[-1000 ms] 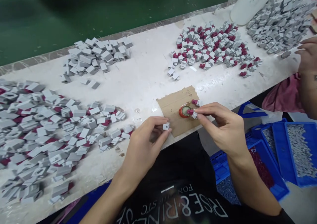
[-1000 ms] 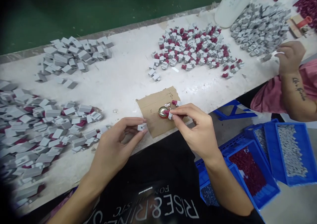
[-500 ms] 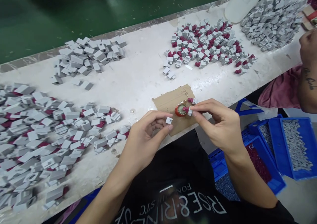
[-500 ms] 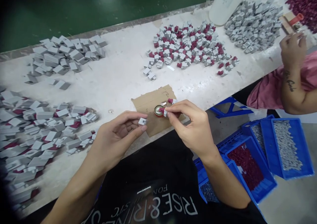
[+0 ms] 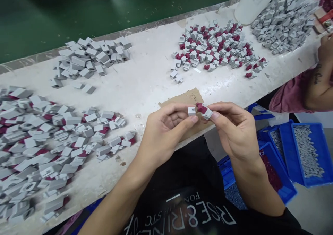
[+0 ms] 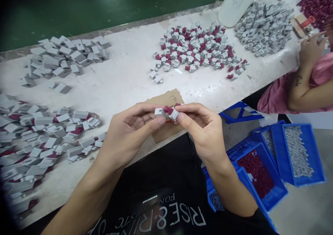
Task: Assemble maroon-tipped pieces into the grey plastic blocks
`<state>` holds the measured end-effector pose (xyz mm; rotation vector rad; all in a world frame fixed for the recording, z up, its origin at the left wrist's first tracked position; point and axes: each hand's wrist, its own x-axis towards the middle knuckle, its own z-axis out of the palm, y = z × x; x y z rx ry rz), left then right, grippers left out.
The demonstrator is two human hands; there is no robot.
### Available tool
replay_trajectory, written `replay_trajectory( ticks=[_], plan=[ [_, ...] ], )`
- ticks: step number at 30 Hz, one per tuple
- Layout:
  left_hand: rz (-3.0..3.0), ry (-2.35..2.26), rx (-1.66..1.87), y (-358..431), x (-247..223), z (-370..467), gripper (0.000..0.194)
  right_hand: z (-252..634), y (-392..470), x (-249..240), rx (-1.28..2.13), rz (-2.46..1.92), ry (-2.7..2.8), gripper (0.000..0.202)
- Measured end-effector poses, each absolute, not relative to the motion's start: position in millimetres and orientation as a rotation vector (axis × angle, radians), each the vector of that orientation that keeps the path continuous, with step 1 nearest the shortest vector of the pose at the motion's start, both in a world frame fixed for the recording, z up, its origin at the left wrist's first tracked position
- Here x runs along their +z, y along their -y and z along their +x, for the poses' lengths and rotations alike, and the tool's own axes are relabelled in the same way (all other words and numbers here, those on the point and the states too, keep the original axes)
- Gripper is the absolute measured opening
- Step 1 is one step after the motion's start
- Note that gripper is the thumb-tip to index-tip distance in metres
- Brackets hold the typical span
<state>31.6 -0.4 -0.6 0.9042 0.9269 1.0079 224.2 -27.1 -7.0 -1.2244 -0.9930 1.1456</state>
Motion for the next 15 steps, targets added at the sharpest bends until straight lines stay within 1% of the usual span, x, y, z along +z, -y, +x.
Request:
replay_trajectory(
  ticks=[2, 6, 9, 12, 15],
  plan=[
    [0.903, -0.924, 1.012, -0.2, -0.2, 32.2, 0.026, 225.2, 28.4, -8.5, 1.133, -1.218, 1.037, 0.013],
    [0.933, -0.942, 1.000, -1.0, -0.4, 32.5, 0.017, 227.3, 28.6, -10.5, 1.105, -1.207, 1.129, 0.018],
    [0.936, -0.927, 0.970, -1.1, -2.5, 29.2, 0.015, 230.5, 27.4, -7.3, 1.117, -1.208, 1.188, 0.021],
    [0.939, -0.878, 0.903, -0.4, -5.5, 23.0, 0.014, 235.8, 26.4, -1.6, 1.215, -1.185, 1.240, 0.024],
    [0.932, -0.859, 0.848, 2.0, -6.4, 17.8, 0.015, 239.7, 26.6, 0.8, 1.318, -1.151, 1.270, 0.023]
  ],
)
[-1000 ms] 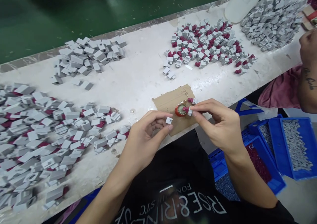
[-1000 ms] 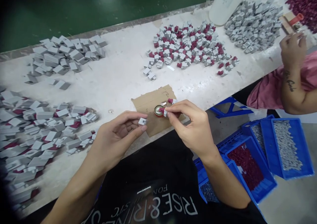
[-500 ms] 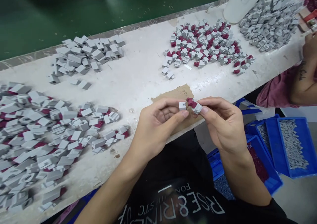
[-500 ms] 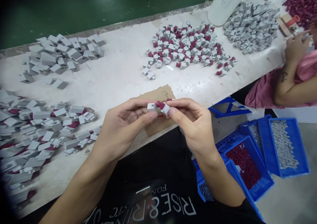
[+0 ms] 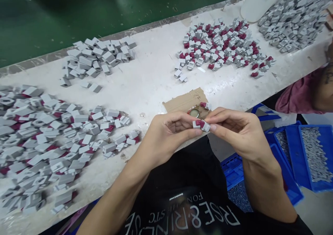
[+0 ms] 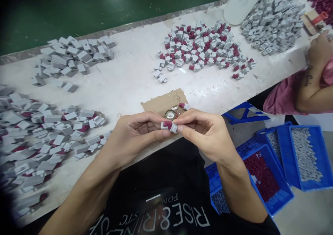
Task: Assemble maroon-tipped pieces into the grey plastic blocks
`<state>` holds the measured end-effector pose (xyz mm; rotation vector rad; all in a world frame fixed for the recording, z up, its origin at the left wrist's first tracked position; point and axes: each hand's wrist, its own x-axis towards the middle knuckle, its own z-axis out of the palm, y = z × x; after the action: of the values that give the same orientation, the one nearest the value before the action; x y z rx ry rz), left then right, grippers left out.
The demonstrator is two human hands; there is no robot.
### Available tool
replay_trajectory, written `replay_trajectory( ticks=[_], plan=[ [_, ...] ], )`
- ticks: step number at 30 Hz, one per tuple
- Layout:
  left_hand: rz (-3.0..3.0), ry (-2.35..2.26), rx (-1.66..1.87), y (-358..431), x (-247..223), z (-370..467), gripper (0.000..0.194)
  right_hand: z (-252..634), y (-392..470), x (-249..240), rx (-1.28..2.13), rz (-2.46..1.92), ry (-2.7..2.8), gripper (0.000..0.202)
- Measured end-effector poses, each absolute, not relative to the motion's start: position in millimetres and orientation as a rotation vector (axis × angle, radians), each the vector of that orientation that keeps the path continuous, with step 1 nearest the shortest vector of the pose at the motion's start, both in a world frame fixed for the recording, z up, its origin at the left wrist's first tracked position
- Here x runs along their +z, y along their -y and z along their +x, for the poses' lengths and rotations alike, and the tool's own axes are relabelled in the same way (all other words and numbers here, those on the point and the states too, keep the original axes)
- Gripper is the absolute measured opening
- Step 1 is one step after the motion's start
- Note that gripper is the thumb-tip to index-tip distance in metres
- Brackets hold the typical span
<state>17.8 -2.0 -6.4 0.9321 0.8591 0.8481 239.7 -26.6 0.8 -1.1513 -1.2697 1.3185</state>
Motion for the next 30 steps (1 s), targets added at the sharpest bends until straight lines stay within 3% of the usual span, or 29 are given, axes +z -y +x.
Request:
replay_trajectory(
  ticks=[11, 13, 16, 20, 23, 30],
  plan=[
    [1.307, -1.107, 0.819, 11.9, 10.1, -2.9, 0.011, 231.6, 26.3, 0.2, 1.354, -1.144, 1.388, 0.017],
    [1.548, -1.280, 0.755, 5.5, 13.5, -18.6, 0.018, 240.8, 16.7, -1.0, 1.181, -1.278, 1.453, 0.021],
    [1.852, -1.624, 0.540, -7.3, 14.5, -44.4, 0.033, 274.7, -10.3, -13.2, 0.613, -1.555, 1.435, 0.020],
    [1.982, -1.707, 0.167, -17.4, 7.2, -72.5, 0.049, 339.9, -55.1, -38.6, 0.073, -1.895, 1.351, 0.039],
    [2.065, -1.676, 0.054, -20.1, 1.0, -86.4, 0.057, 374.9, -78.1, -51.9, -0.034, -2.030, 1.339, 0.048],
    [2.062, -1.848, 0.027, -37.1, 25.7, -97.8, 0.061, 384.7, -75.2, -61.3, 0.001, -1.918, 1.448, 0.022]
  ],
)
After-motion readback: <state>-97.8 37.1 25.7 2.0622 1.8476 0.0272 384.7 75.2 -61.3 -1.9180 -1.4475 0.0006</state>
